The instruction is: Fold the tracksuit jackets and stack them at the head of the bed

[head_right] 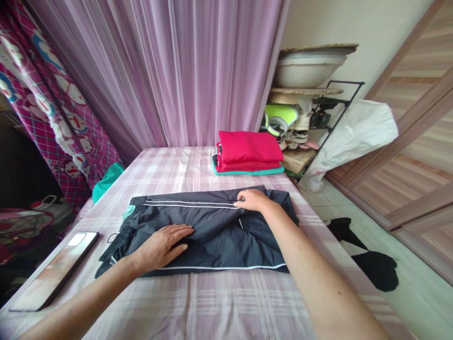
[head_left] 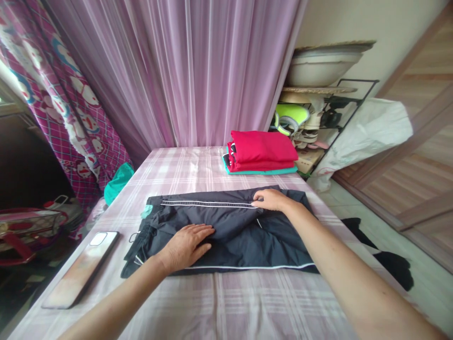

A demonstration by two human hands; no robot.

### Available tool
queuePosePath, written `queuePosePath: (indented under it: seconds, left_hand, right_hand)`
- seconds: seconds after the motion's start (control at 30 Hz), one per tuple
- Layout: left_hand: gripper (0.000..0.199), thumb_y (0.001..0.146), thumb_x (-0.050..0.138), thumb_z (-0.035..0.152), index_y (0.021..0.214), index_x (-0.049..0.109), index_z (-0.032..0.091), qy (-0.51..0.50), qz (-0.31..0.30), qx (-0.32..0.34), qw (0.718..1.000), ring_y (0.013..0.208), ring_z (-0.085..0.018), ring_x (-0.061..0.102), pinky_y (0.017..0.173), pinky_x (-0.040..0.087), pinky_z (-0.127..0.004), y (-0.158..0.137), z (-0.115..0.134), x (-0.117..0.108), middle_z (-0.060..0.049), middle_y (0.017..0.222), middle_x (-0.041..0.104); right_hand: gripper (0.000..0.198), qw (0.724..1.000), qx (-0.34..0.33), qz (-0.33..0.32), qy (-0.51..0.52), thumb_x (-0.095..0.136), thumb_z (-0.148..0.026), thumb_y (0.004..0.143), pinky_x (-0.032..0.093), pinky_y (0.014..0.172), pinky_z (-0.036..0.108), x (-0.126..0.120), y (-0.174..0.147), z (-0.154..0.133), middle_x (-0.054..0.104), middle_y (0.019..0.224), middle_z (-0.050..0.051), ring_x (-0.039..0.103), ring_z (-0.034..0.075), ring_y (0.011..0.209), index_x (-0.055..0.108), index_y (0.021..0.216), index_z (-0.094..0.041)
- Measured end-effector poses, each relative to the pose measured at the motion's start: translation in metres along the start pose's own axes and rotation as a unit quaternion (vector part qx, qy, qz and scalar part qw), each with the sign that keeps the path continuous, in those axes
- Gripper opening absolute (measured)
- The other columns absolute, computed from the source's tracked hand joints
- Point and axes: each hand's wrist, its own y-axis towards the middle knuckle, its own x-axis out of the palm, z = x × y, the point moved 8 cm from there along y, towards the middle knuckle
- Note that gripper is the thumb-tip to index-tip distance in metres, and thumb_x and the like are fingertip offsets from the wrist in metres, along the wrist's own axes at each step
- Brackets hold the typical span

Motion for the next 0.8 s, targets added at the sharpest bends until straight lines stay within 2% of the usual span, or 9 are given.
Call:
queuePosePath:
  seconds: [0.1, 0.17, 0.2, 0.3, 0.4, 0.47, 0.57, 0.7, 0.8]
  left_hand:
    - [0.049, 0.099, 0.034, 0.046, 0.136, 0.055, 0.023, 0.025, 0.026, -0.045, 0.998, 0.129, -0.022, 0.053, 0.112, 0.038, -0.042, 0.005, -0.027, -0.016, -0.008, 0.137, 0.061]
    - [0.050, 0.099, 0.033, 0.045, 0.139, 0.053, 0.023, 0.080, 0.058, -0.110, 0.989, 0.137, -0.026, 0.044, 0.117, 0.029, -0.052, 0.010, -0.055, -0.027, -0.008, 0.144, 0.055]
    - [0.050, 0.099, 0.034, 0.046, 0.141, 0.051, 0.024, 0.109, 0.067, -0.146, 0.981, 0.141, -0.028, 0.038, 0.117, 0.023, -0.057, 0.012, -0.069, -0.029, -0.008, 0.147, 0.050]
    - [0.056, 0.097, 0.037, 0.051, 0.147, 0.042, 0.027, 0.152, 0.055, -0.238, 0.958, 0.146, -0.033, 0.027, 0.115, 0.014, -0.066, 0.013, -0.099, -0.017, -0.009, 0.155, 0.038]
    - [0.061, 0.095, 0.035, 0.056, 0.150, 0.034, 0.031, 0.146, 0.044, -0.273, 0.950, 0.147, -0.032, 0.024, 0.115, 0.012, -0.067, 0.011, -0.108, 0.000, -0.008, 0.159, 0.031]
    - [0.062, 0.095, 0.034, 0.059, 0.151, 0.032, 0.032, 0.143, 0.048, -0.276, 0.949, 0.147, -0.032, 0.023, 0.114, 0.010, -0.068, 0.009, -0.109, 0.005, -0.008, 0.160, 0.029]
    - [0.063, 0.094, 0.033, 0.060, 0.151, 0.033, 0.032, 0.150, 0.047, -0.276, 0.948, 0.147, -0.032, 0.024, 0.114, 0.010, -0.067, 0.006, -0.113, 0.003, -0.008, 0.160, 0.030]
    - [0.062, 0.096, 0.033, 0.055, 0.149, 0.038, 0.025, 0.176, 0.058, -0.304, 0.934, 0.147, -0.031, 0.025, 0.116, 0.020, -0.056, -0.005, -0.122, -0.009, -0.011, 0.157, 0.034]
    - [0.061, 0.096, 0.031, 0.052, 0.148, 0.041, 0.021, 0.182, 0.069, -0.315, 0.929, 0.146, -0.031, 0.027, 0.111, 0.029, -0.054, -0.009, -0.125, -0.014, -0.011, 0.156, 0.037]
  right_hand:
    - [0.037, 0.993, -0.023, 0.115, -0.011, 0.055, -0.035, 0.089, 0.043, 0.098, 0.036, -0.020, -0.008, -0.032, 0.066, 0.126, 0.010, 0.059, 0.025, 0.115, 0.066, 0.121, -0.020]
    - [0.041, 0.979, -0.054, 0.199, 0.001, 0.047, -0.033, 0.094, 0.037, 0.106, 0.035, -0.028, -0.011, -0.070, 0.060, 0.136, 0.010, 0.053, 0.023, 0.125, 0.060, 0.130, -0.019]
    - [0.043, 0.973, -0.075, 0.217, 0.011, 0.043, -0.034, 0.096, 0.035, 0.108, 0.035, -0.026, -0.011, -0.091, 0.057, 0.139, 0.010, 0.050, 0.022, 0.128, 0.057, 0.133, -0.019]
    - [0.050, 0.976, -0.130, 0.175, 0.014, 0.039, -0.043, 0.098, 0.023, 0.116, 0.044, 0.007, -0.007, -0.148, 0.045, 0.150, 0.009, 0.037, 0.023, 0.139, 0.049, 0.142, -0.023]
    - [0.058, 0.988, -0.136, 0.076, -0.011, 0.037, -0.053, 0.097, 0.012, 0.117, 0.056, 0.052, -0.001, -0.171, 0.034, 0.157, 0.010, 0.026, 0.028, 0.145, 0.042, 0.148, -0.025]
    - [0.061, 0.990, -0.128, 0.046, -0.024, 0.035, -0.056, 0.096, 0.008, 0.118, 0.056, 0.070, 0.001, -0.167, 0.030, 0.159, 0.010, 0.023, 0.028, 0.147, 0.038, 0.150, -0.026]
    - [0.061, 0.994, -0.091, 0.054, -0.041, 0.032, -0.056, 0.097, 0.008, 0.118, 0.056, 0.073, 0.000, -0.139, 0.028, 0.160, 0.009, 0.021, 0.027, 0.148, 0.036, 0.151, -0.028]
    - [0.062, 0.994, 0.025, 0.071, -0.075, 0.027, -0.053, 0.098, 0.008, 0.119, 0.053, 0.066, -0.013, -0.064, 0.027, 0.160, 0.009, 0.021, 0.025, 0.148, 0.032, 0.153, -0.025]
    - [0.059, 0.986, 0.104, 0.088, -0.100, 0.024, -0.048, 0.099, 0.008, 0.118, 0.054, 0.061, -0.031, -0.010, 0.025, 0.161, 0.007, 0.020, 0.024, 0.148, 0.031, 0.153, -0.025]
